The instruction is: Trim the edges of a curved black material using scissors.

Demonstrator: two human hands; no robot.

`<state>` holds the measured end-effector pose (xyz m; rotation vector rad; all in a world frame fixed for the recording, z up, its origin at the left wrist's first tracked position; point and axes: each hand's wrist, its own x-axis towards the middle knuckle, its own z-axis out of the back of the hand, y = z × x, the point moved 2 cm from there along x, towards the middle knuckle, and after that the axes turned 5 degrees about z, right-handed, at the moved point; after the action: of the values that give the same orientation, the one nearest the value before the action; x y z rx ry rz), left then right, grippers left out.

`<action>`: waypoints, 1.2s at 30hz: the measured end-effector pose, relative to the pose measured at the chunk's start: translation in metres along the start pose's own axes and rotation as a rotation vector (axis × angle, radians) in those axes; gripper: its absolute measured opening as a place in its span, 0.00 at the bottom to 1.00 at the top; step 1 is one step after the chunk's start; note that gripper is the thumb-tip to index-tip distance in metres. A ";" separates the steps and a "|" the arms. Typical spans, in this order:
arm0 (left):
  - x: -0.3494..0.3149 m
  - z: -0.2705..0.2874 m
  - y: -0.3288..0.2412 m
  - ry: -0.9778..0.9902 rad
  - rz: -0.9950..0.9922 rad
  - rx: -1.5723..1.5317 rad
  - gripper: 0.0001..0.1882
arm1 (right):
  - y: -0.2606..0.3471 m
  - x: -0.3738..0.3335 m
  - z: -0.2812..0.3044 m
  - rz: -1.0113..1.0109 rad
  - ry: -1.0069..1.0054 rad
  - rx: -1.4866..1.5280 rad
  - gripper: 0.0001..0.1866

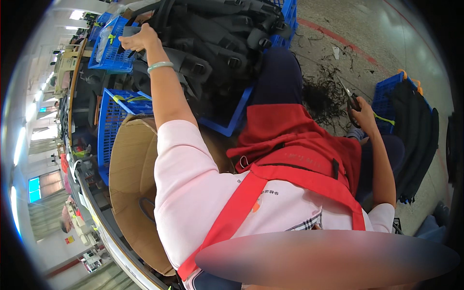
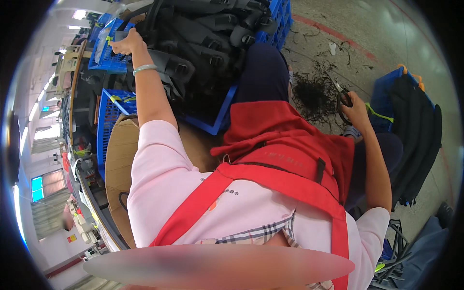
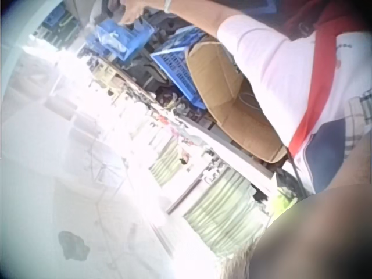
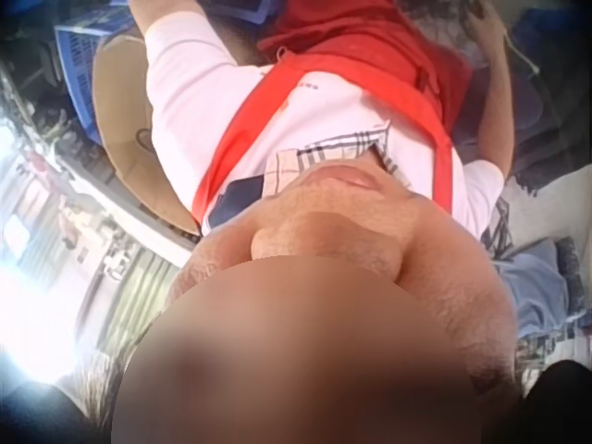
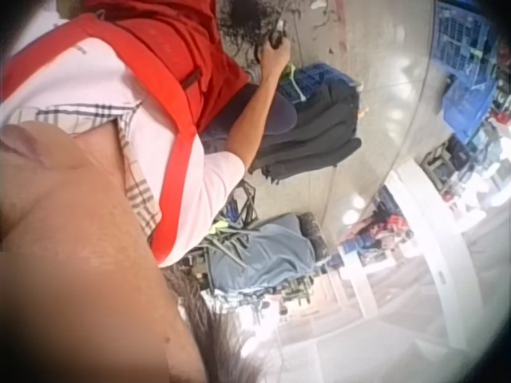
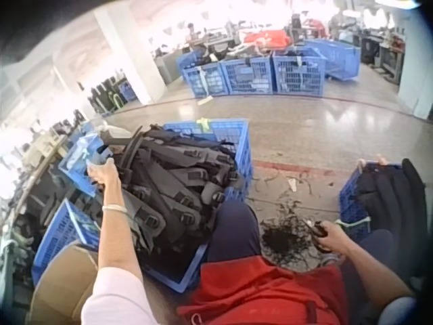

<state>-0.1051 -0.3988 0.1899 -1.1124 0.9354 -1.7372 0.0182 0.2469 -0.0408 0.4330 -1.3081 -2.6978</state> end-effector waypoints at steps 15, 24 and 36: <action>-0.141 -0.046 -0.041 1.422 0.295 -1.235 0.13 | 0.018 0.017 -0.008 0.140 -0.197 -0.088 0.16; -0.401 -0.057 -0.034 1.913 0.684 -0.955 0.10 | 0.134 0.023 0.023 0.341 -0.253 0.797 0.16; -0.448 -0.080 0.013 2.025 0.856 -0.789 0.10 | 0.099 0.014 0.017 0.153 -0.181 0.956 0.14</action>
<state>-0.0671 0.0208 0.0181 1.2019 2.7358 -1.1819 -0.0030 0.1948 0.0436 0.1329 -2.5053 -1.8519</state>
